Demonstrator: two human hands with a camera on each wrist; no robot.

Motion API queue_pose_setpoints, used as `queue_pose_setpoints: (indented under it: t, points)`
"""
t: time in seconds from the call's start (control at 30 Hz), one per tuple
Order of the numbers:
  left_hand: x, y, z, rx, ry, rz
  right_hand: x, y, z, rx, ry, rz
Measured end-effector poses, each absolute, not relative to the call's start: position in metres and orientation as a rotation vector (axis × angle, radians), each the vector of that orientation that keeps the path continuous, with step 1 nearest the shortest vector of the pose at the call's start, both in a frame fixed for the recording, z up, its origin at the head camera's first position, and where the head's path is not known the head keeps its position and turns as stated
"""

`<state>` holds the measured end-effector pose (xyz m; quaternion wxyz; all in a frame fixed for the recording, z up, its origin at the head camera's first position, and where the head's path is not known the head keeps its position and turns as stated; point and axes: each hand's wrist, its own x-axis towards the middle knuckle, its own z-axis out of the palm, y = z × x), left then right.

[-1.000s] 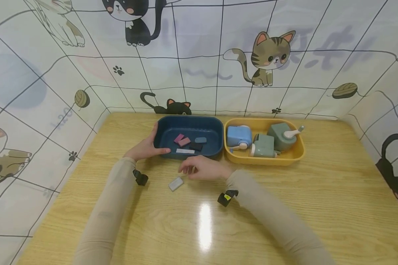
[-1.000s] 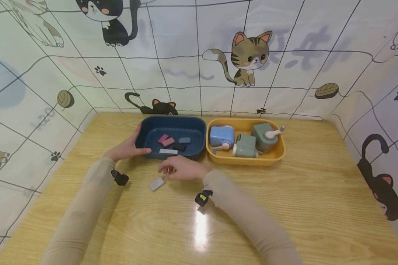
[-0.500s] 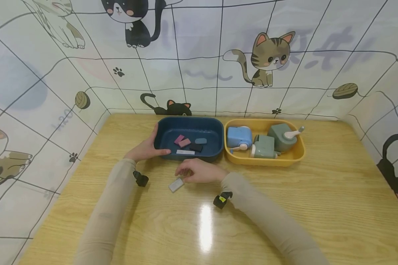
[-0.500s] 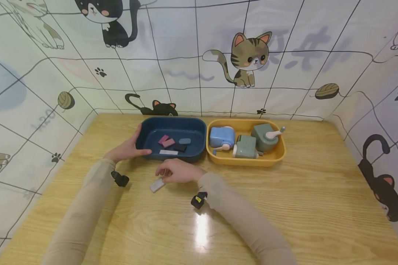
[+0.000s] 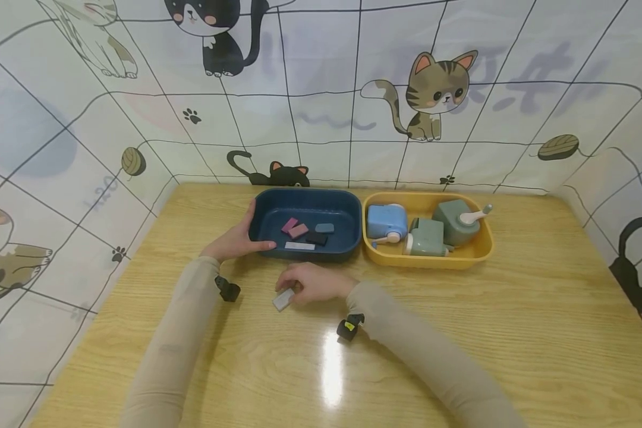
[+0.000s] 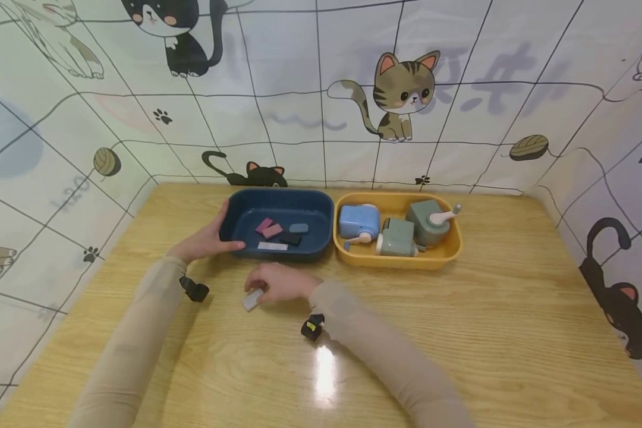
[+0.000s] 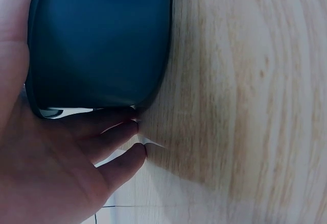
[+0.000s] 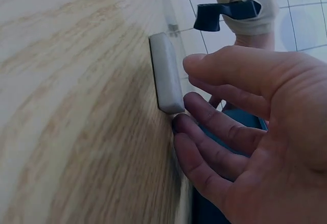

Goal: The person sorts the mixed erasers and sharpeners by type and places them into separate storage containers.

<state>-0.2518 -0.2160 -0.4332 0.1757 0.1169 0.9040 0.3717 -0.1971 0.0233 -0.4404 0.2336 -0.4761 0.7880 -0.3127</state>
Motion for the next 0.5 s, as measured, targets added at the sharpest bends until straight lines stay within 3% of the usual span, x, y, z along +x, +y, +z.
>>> queue_pose_setpoints:
  t: [0.5]
  points:
    - [-0.2517, -0.2156, -0.4341, 0.327, 2.542, 1.079, -0.1903, 0.0123, -0.4460, -1.341, 2.308, -0.660]
